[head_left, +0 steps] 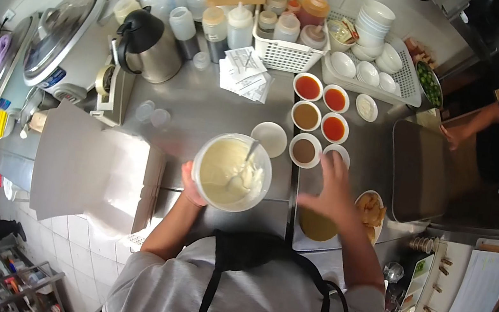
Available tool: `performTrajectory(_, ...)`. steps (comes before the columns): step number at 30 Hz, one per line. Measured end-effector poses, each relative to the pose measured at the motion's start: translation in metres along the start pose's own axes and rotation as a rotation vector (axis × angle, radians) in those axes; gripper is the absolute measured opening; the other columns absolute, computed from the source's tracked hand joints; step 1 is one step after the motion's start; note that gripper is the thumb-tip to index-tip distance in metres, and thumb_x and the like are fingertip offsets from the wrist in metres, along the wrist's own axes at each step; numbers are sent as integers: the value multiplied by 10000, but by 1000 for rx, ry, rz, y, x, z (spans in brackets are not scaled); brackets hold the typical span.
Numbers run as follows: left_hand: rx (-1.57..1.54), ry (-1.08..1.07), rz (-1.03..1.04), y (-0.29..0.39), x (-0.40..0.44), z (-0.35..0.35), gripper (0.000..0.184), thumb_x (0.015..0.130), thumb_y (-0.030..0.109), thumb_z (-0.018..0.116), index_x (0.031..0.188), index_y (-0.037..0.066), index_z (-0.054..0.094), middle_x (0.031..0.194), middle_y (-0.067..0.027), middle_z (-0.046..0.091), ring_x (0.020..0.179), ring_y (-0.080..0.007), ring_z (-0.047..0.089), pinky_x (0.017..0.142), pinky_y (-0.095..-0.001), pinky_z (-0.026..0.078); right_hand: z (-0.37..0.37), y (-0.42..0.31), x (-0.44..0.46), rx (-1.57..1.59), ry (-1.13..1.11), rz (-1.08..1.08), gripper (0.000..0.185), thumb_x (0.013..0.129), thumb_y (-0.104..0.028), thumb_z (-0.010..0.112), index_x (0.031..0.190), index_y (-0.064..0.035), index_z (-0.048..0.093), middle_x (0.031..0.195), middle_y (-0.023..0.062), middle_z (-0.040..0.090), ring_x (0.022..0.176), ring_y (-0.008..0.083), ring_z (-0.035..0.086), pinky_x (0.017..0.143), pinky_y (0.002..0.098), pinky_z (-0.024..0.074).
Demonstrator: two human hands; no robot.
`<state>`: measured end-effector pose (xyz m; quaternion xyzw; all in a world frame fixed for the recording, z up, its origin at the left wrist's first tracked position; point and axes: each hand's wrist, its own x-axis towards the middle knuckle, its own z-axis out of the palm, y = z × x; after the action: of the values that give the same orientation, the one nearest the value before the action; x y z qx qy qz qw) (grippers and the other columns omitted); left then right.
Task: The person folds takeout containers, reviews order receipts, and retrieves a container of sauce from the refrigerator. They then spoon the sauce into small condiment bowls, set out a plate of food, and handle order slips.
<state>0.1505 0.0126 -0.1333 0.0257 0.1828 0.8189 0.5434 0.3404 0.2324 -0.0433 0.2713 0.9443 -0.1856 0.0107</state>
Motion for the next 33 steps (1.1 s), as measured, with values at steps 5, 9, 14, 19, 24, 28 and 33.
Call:
performTrajectory(5, -88, -82, -79, -9, -8, 3, 740, 652, 529, 457, 1212, 56, 356, 1197, -152, 410, 1055, -302, 441, 875, -441, 370, 38, 5, -66, -350, -307, 132, 1046, 409, -476, 736, 1278, -182, 233, 1321, 219, 110, 1151, 508, 146, 898, 590, 182)
performTrajectory(9, -116, -65, -90, -18, -16, -5, 758, 644, 541, 472, 1217, 61, 348, 1202, -151, 404, 1065, -302, 432, 883, -446, 360, 66, 33, -69, -282, -221, 105, 1050, 402, -460, 736, 1284, -209, 225, 1301, 209, 151, 1138, 498, 171, 871, 606, 206)
performTrajectory(14, -123, -142, -196, -25, -27, -1, 778, 635, 545, 499, 1230, 72, 329, 1214, -146, 394, 1076, -313, 419, 894, -455, 346, 41, 55, -56, 341, -67, 194, 1054, 427, -398, 728, 1305, -170, 190, 1300, 158, 178, 1155, 359, 251, 908, 472, 269)
performTrajectory(19, -139, -93, -237, -46, -33, -6, 772, 633, 521, 510, 1233, 72, 324, 1211, -140, 401, 1068, -315, 428, 875, -466, 360, -12, -45, -37, 815, -103, -302, 1071, 463, -476, 711, 1308, -108, 165, 1301, 166, 181, 1175, 334, 227, 934, 441, 226)
performTrajectory(24, -187, -123, -270, -39, -38, 7, 727, 638, 515, 499, 1221, 108, 344, 1182, -128, 429, 1051, -291, 451, 861, -431, 384, -2, -123, -33, 170, 21, -638, 938, 521, -507, 670, 1259, -88, 270, 1284, 170, 212, 1172, 386, 175, 945, 484, 179)
performTrajectory(28, -120, -115, -46, -18, -34, 12, 717, 628, 537, 482, 1207, 133, 363, 1198, -118, 408, 1078, -282, 426, 863, -425, 383, 4, -161, -25, -16, 114, -719, 857, 558, -496, 644, 1225, -67, 318, 1275, 182, 224, 1157, 392, 201, 936, 502, 181)
performTrajectory(33, 244, -19, 500, 18, -7, 15, 856, 589, 360, 609, 1292, 163, 163, 1236, -96, 344, 1120, -256, 370, 947, -387, 298, 35, -165, 59, 440, 326, -603, 668, 658, -302, 606, 1210, -47, 330, 1235, 190, 292, 1109, 368, 297, 909, 464, 249)
